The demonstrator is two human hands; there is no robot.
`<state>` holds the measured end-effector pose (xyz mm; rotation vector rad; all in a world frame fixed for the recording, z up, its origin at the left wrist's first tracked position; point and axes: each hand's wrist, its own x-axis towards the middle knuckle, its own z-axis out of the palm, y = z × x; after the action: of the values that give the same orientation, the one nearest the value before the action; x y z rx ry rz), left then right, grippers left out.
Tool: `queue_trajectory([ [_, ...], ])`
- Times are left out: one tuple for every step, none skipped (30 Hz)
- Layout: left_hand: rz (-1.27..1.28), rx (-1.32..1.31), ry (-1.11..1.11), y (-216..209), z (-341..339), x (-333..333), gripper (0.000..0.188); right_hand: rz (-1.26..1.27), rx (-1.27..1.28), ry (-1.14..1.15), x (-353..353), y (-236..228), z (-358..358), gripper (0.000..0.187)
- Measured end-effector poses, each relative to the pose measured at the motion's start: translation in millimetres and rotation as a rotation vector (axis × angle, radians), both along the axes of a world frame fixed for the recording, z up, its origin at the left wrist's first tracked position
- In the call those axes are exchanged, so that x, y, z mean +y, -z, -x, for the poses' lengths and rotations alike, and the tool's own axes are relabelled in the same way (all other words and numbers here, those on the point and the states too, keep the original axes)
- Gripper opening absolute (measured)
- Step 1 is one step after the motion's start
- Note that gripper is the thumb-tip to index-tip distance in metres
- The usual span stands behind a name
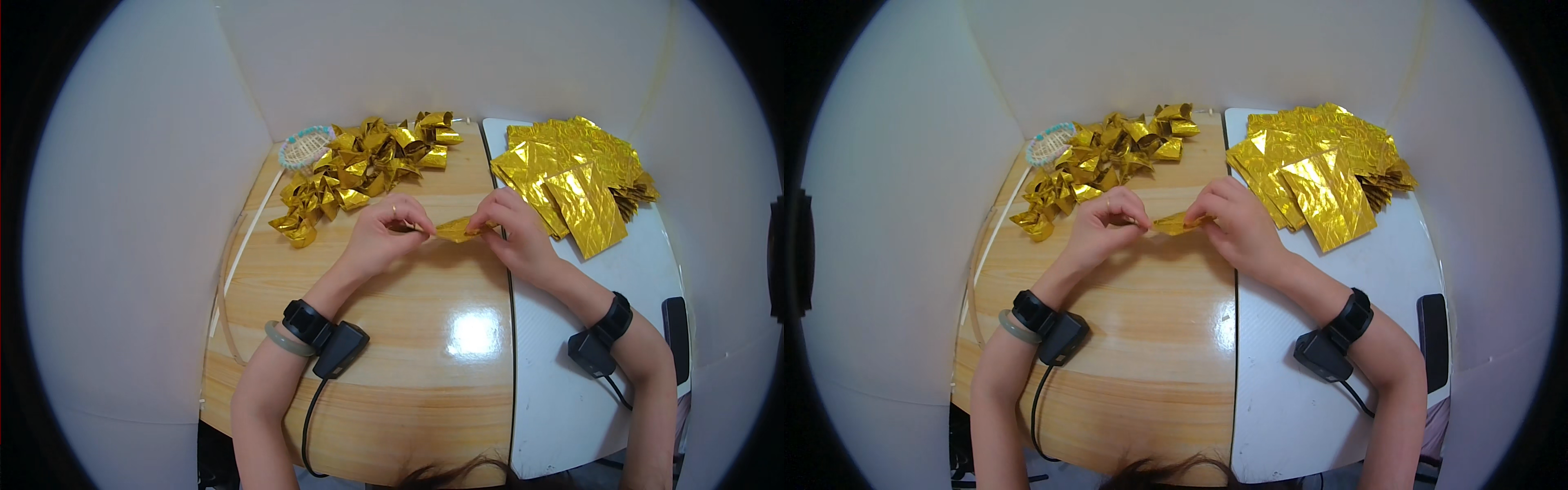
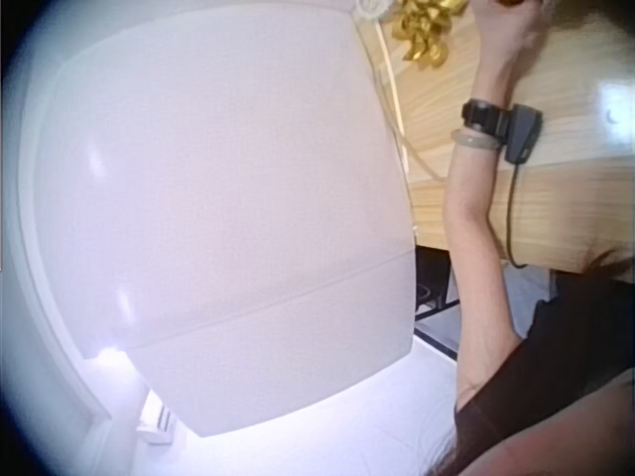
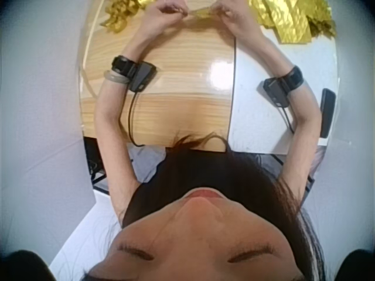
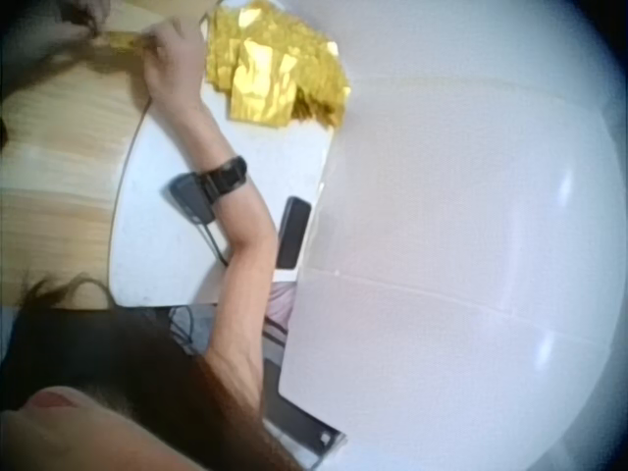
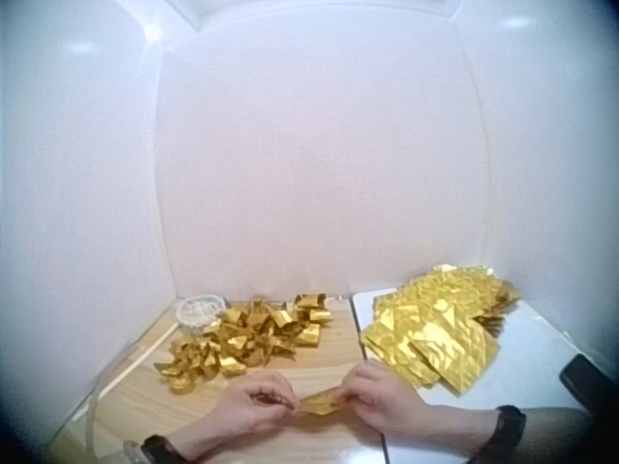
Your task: Folding gold foil paper into traditional Chinese gold ingots.
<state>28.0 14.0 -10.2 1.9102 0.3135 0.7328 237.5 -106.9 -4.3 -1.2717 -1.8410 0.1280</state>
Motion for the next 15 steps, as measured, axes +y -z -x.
queue_trajectory([
  [-0.222, -0.027, 0.078, 0.7, 1.5, 1.4, 0.026, -0.038, -0.169, 0.002, 1.4, -0.9, -0.8, 0.023],
  [-0.22, -0.028, 0.084, 1.3, 0.7, 0.0, 0.026, -0.075, -0.34, 0.011, 1.6, -0.7, -3.1, 0.023],
  [-0.307, 0.102, 0.135, 1.4, 0.5, -3.2, 0.027, -0.072, -0.34, 0.016, 1.4, 1.4, -5.4, 0.023],
  [-0.395, 0.23, 0.186, 1.8, -0.4, -4.7, 0.028, 0.04, -0.318, -0.007, 1.4, 4.6, -8.0, 0.021],
  [-0.397, 0.232, 0.186, 1.8, 0.6, -3.7, 0.028, 0.148, -0.294, -0.036, 1.8, 5.6, -8.3, 0.019],
  [-0.225, 0.246, 0.172, 2.6, 1.4, -2.0, 0.028, 0.146, -0.293, -0.036, 1.2, 4.9, -8.8, 0.019],
  [-0.053, 0.258, 0.156, 2.5, 2.1, -1.3, 0.028, 0.135, -0.308, -0.045, 0.4, 3.6, -9.4, 0.018],
  [-0.054, 0.258, 0.157, 1.2, 1.5, -2.3, 0.028, 0.127, -0.325, -0.054, 0.2, 1.9, -9.6, 0.019],
  [-0.076, 0.258, 0.128, -1.4, 1.0, -4.9, 0.029, 0.127, -0.325, -0.053, -1.3, -0.7, -8.7, 0.019],
  [-0.099, 0.258, 0.1, -3.8, 0.9, -6.5, 0.031, 0.073, -0.385, -0.043, -4.1, -4.7, -6.7, 0.019],
  [-0.099, 0.258, 0.1, -5.6, 1.2, -7.1, 0.031, 0.02, -0.446, -0.032, -6.2, -7.0, -4.7, 0.02],
  [-0.136, 0.308, 0.087, -7.0, 1.5, -7.3, 0.033, 0.02, -0.447, -0.032, -6.5, -6.6, -3.6, 0.02],
  [-0.173, 0.359, 0.073, -8.4, 2.0, -7.6, 0.035, 0.075, -0.407, -0.048, -6.6, -6.1, -2.6, 0.019],
  [-0.172, 0.358, 0.073, -11.0, 2.2, -7.9, 0.035, 0.13, -0.368, -0.064, -6.8, -5.8, -2.0, 0.02],
  [-0.242, 0.389, 0.085, -13.9, 2.2, -8.0, 0.04, 0.131, -0.369, -0.064, -6.8, -4.9, -2.6, 0.02],
])
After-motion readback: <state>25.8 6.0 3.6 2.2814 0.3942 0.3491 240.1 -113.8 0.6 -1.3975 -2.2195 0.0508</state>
